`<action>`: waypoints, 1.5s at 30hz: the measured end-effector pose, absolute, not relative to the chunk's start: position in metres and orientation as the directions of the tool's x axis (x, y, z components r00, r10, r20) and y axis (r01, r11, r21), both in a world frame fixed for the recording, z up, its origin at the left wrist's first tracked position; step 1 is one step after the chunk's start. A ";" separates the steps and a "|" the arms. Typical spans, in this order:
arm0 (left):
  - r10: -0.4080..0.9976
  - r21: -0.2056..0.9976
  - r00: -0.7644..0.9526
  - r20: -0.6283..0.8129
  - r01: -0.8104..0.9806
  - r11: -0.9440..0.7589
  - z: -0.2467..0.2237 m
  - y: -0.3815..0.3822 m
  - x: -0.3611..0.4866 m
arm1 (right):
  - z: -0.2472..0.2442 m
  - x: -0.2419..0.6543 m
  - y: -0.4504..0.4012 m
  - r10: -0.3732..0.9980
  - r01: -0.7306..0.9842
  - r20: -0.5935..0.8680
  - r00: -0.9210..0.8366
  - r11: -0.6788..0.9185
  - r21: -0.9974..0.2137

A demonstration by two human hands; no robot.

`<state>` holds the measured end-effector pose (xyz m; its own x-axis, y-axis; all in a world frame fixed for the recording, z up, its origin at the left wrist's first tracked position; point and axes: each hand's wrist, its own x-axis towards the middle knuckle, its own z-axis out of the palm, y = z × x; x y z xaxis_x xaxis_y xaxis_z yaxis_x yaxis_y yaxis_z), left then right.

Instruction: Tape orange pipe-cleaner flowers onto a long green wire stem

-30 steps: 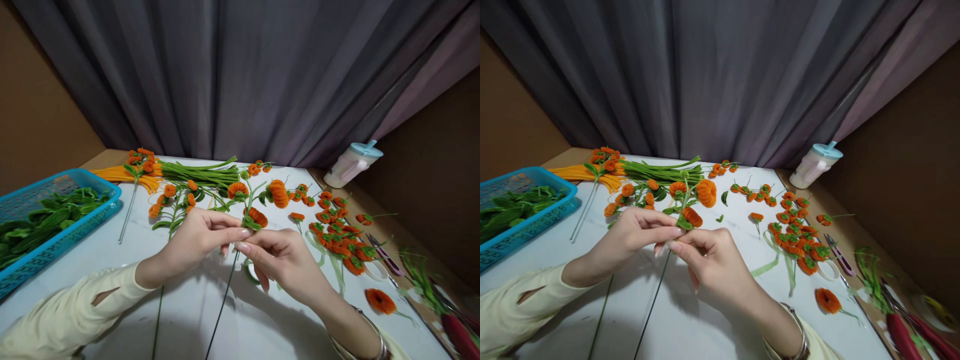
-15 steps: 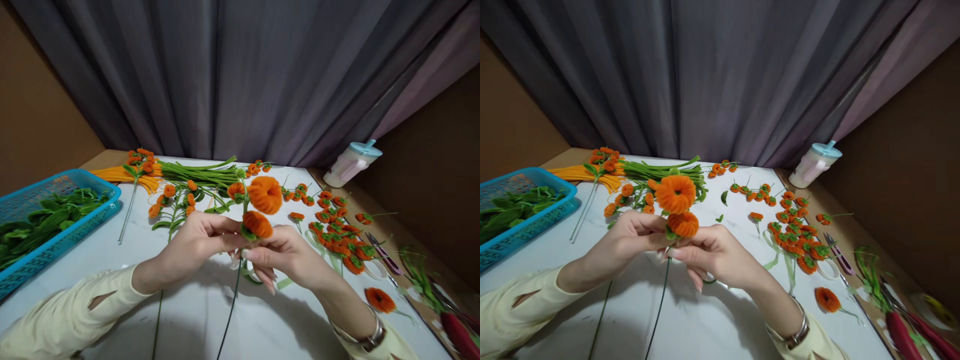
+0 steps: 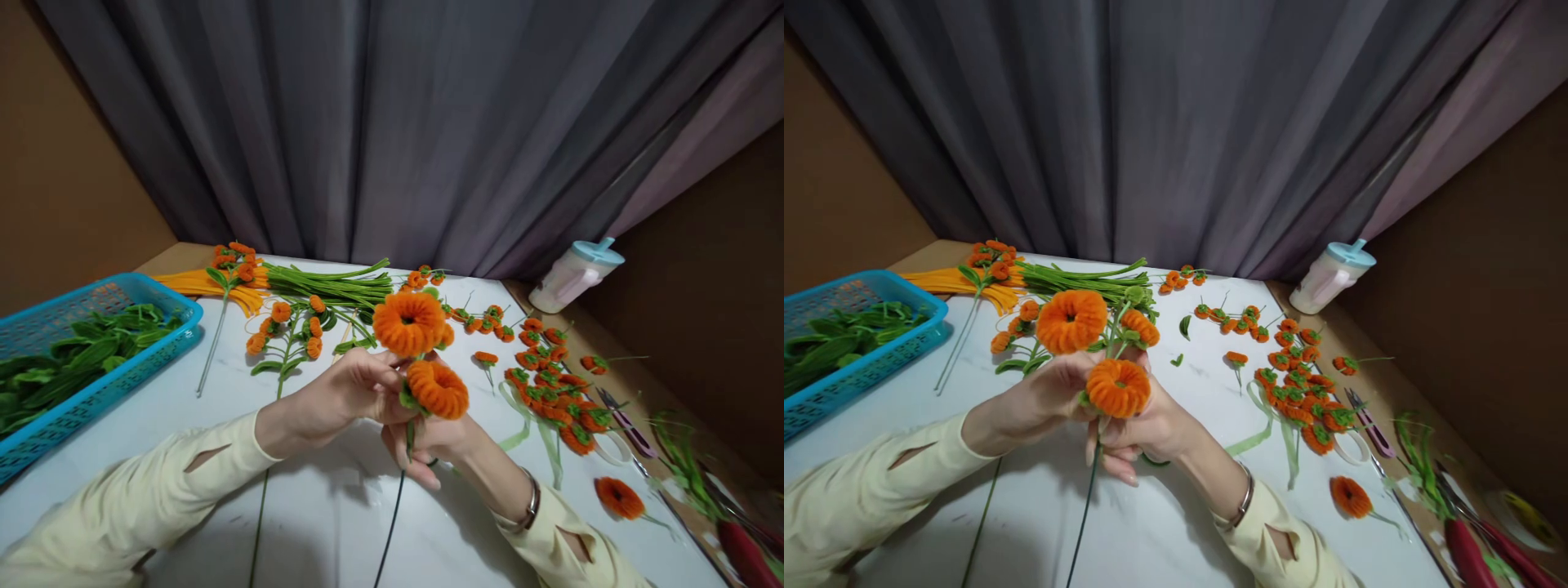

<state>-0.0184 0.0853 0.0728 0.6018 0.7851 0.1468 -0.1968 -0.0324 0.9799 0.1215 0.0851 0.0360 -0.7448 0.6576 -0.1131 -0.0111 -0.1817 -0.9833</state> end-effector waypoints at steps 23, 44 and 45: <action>0.917 0.984 0.398 -0.002 -0.164 0.074 0.061 0.079 -0.027 | 0.044 0.126 0.067 0.881 -0.195 0.107 -0.461 0.017 -0.981; 0.907 0.969 0.419 -0.034 -0.208 0.132 0.064 0.078 -0.023 | 0.039 0.127 0.076 0.864 -0.210 0.112 -0.491 0.008 -0.978; 0.924 0.983 0.381 -0.028 -0.157 0.094 0.064 0.078 -0.023 | 0.041 0.128 0.074 0.882 -0.171 0.106 -0.459 0.029 -0.985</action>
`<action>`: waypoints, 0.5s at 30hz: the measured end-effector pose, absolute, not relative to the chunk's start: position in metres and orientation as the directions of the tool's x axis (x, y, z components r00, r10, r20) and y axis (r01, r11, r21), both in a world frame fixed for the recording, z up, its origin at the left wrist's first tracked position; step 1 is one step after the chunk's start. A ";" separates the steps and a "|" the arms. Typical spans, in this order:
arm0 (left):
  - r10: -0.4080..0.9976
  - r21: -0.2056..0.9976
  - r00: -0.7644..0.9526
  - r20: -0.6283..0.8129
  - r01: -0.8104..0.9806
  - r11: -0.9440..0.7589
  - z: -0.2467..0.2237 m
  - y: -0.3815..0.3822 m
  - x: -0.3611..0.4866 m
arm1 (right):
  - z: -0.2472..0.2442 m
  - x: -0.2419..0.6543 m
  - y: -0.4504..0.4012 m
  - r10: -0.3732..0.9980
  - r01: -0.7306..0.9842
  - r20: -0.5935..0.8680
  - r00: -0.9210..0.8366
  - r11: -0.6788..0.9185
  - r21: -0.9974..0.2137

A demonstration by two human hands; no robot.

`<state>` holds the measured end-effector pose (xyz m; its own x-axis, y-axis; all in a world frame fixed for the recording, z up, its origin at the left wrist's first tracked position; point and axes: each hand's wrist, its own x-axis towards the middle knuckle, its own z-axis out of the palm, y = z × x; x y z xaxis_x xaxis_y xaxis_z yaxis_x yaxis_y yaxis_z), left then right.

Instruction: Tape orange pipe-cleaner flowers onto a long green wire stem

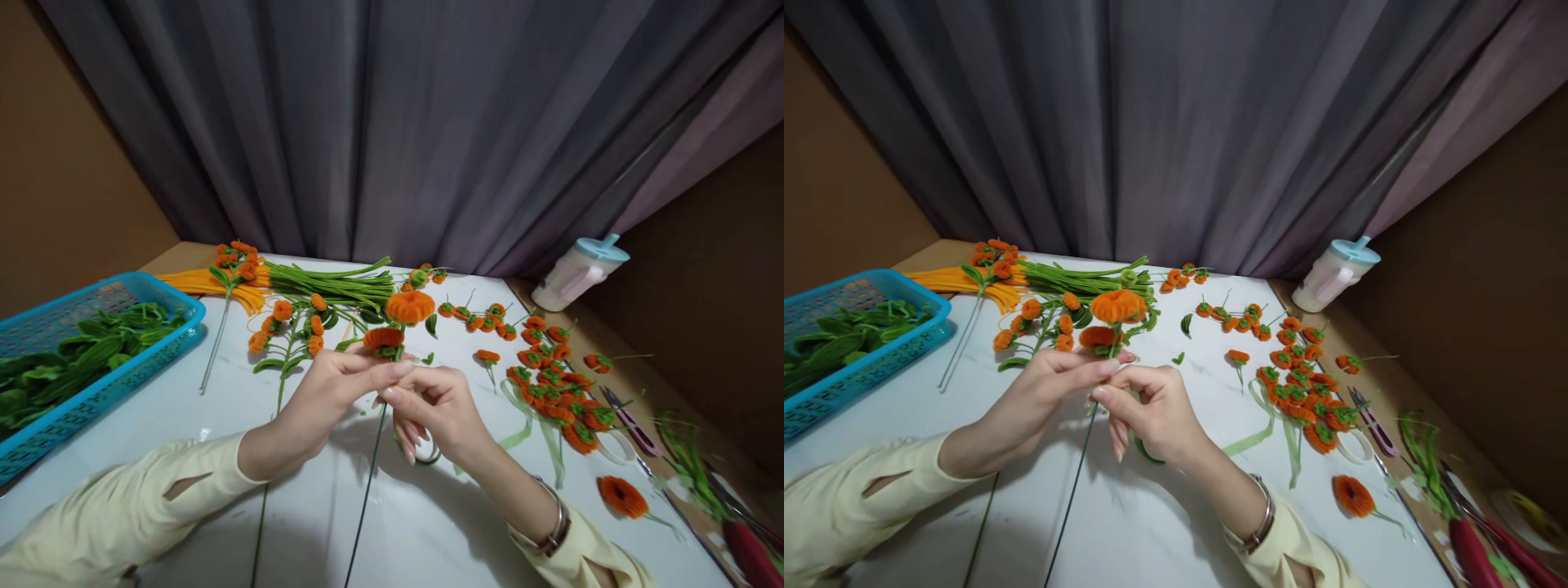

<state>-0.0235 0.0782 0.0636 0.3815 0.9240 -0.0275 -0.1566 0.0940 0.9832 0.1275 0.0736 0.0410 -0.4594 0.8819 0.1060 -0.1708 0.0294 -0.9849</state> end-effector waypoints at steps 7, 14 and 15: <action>0.945 0.989 0.325 -0.029 0.149 -0.021 0.072 0.075 -0.028 | 0.071 0.121 0.054 0.965 0.244 0.017 -0.263 0.084 -0.966; 0.912 0.998 0.409 0.039 0.034 -0.058 0.071 0.079 -0.028 | 0.078 0.116 0.050 0.976 0.220 -0.085 -0.199 -0.040 -0.975; 0.912 0.998 0.407 0.053 0.015 -0.064 0.070 0.079 -0.028 | 0.077 0.117 0.050 0.972 0.198 -0.102 -0.212 -0.059 -0.978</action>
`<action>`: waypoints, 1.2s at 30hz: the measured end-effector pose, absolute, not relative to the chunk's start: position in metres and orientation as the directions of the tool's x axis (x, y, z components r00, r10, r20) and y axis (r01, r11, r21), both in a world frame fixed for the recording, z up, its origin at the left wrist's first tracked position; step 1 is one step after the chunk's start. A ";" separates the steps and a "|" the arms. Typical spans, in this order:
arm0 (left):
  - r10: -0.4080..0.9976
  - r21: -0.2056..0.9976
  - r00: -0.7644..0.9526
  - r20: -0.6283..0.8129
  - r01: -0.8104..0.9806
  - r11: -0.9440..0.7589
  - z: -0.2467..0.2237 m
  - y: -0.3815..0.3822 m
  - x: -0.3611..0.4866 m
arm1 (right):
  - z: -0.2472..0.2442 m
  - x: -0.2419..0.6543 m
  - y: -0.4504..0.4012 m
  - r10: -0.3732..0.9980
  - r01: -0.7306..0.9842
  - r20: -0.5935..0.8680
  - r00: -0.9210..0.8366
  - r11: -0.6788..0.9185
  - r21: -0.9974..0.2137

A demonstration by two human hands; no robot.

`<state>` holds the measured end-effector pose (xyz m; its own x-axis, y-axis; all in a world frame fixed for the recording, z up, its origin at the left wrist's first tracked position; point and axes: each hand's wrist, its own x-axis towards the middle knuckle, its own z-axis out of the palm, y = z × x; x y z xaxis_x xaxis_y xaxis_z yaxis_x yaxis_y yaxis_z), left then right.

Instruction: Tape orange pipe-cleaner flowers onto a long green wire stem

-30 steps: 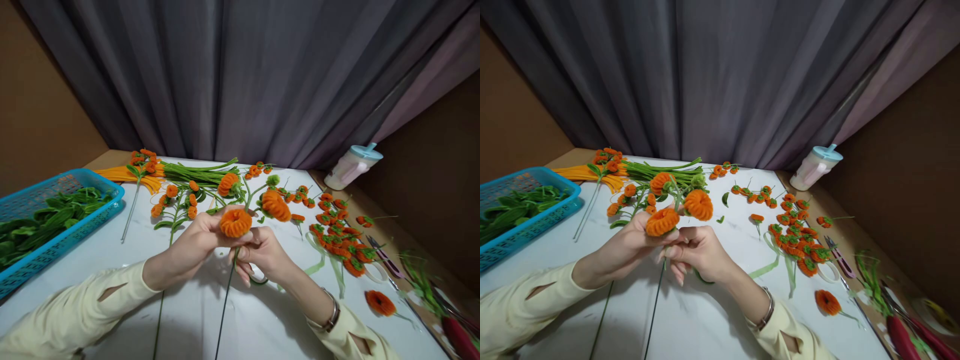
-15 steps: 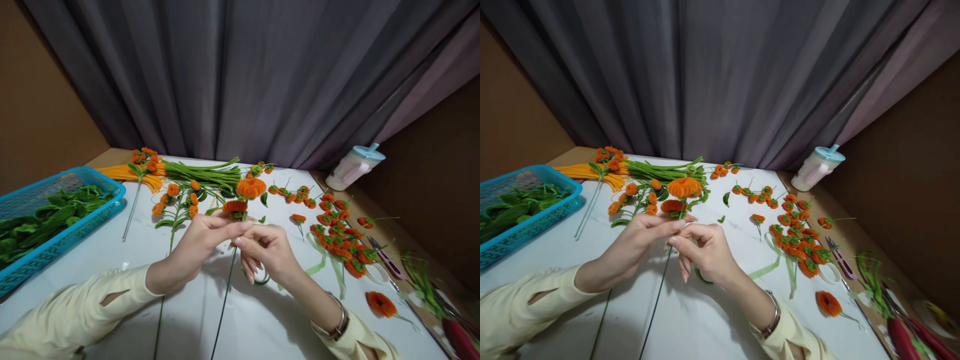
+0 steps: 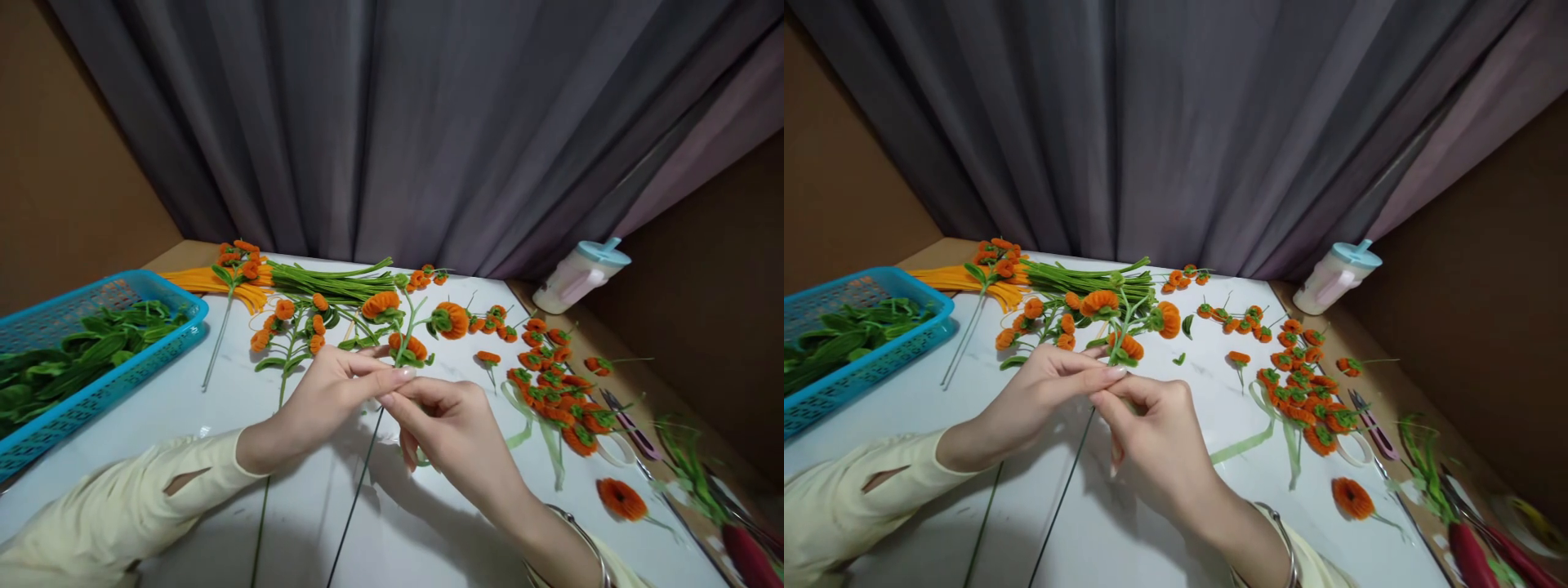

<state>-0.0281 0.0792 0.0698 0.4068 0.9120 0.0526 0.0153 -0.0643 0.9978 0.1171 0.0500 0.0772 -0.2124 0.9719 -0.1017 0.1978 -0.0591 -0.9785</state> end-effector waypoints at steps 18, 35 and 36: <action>0.843 0.916 0.537 0.025 -0.350 0.196 0.056 0.082 -0.025 | 0.067 0.134 0.063 0.917 0.024 -0.109 -0.384 -0.108 -0.994; 0.797 0.888 0.602 -0.055 -0.335 0.314 0.061 0.079 -0.022 | 0.076 0.117 0.041 0.999 0.292 -0.024 -0.033 -0.013 -0.956; 0.788 0.897 0.614 -0.053 -0.317 0.308 0.064 0.082 -0.025 | 0.075 0.117 0.041 1.000 0.298 -0.017 -0.025 -0.009 -0.955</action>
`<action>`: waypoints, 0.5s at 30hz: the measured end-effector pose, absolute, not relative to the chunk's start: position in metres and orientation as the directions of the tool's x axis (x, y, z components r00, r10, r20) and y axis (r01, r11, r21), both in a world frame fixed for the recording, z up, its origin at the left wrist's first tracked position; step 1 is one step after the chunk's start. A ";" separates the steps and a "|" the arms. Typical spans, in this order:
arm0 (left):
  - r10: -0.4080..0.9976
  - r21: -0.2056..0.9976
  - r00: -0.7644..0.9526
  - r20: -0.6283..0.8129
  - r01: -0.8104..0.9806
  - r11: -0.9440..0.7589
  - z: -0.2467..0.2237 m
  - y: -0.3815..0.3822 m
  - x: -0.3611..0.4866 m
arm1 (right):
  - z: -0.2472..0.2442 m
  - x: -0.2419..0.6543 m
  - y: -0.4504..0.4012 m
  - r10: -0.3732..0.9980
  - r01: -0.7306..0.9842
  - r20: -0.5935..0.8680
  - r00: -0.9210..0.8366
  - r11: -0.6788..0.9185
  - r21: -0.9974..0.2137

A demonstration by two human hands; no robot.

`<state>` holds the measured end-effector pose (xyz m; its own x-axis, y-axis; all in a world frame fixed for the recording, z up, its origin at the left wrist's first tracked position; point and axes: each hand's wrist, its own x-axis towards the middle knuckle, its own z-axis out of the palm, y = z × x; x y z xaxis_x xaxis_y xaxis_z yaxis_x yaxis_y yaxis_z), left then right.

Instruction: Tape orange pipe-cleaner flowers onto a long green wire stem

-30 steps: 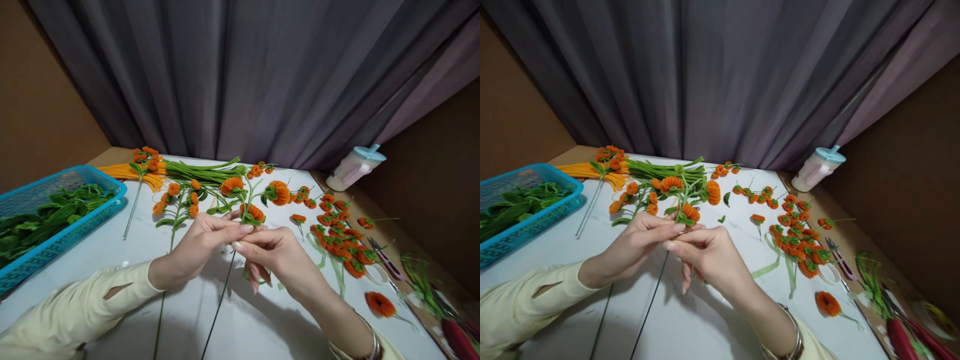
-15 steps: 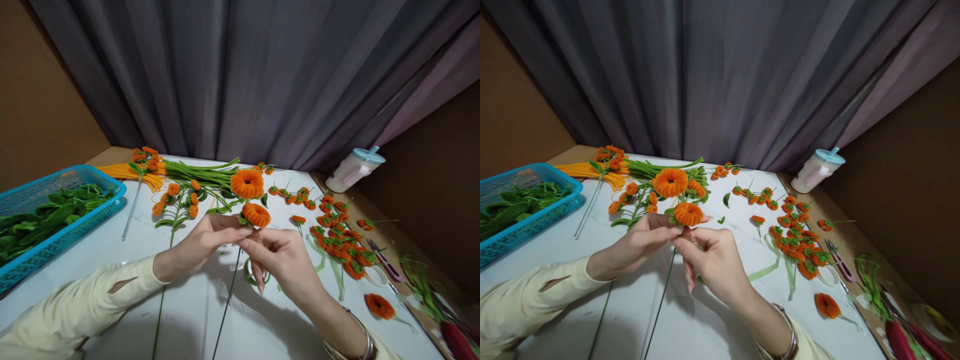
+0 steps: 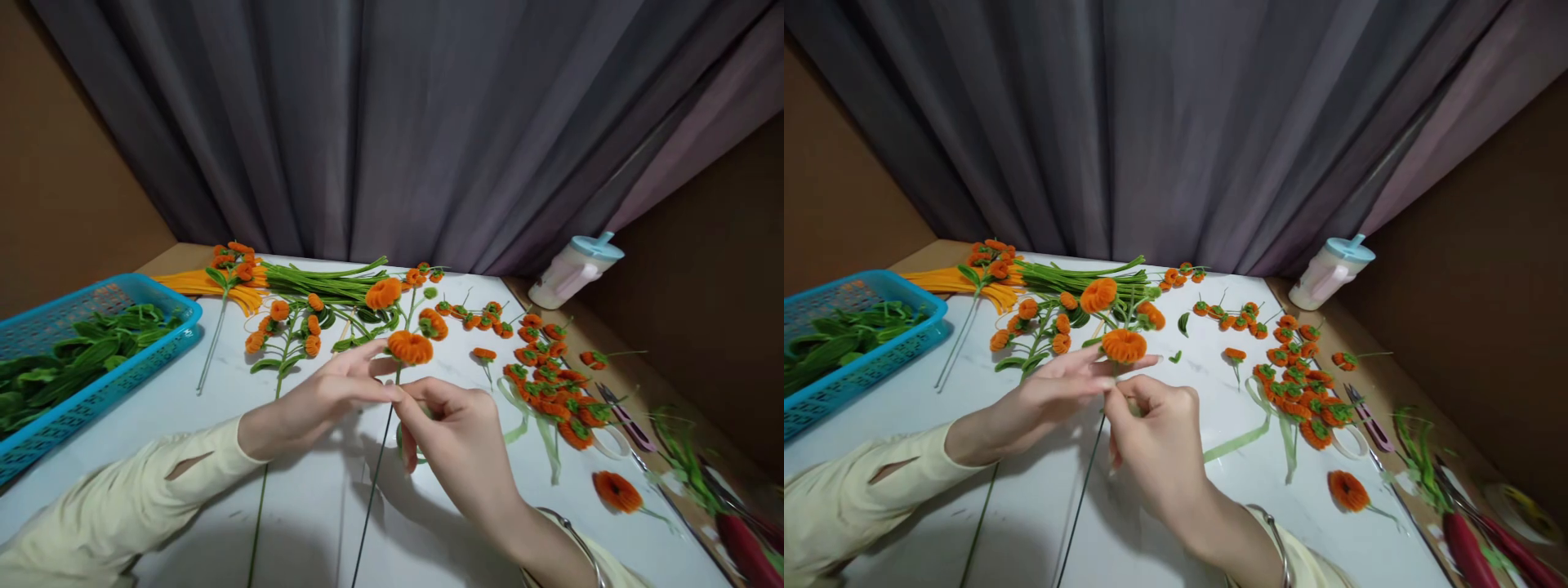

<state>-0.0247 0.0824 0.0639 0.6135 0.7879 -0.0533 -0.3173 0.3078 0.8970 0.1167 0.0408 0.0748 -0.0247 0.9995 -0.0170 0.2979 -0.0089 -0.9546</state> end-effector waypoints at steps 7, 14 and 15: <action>0.905 0.845 0.424 0.021 0.477 -0.243 0.093 0.088 -0.054 | 0.067 0.117 0.040 0.987 0.436 0.162 -0.003 0.147 -0.888; 0.781 0.543 0.367 0.506 0.568 -0.619 0.099 0.073 -0.044 | 0.061 0.112 0.041 0.926 0.545 0.375 -0.045 0.337 -0.768; 0.769 0.538 0.387 0.509 0.554 -0.635 0.098 0.074 -0.041 | 0.061 0.112 0.041 0.915 0.556 0.401 -0.045 0.356 -0.751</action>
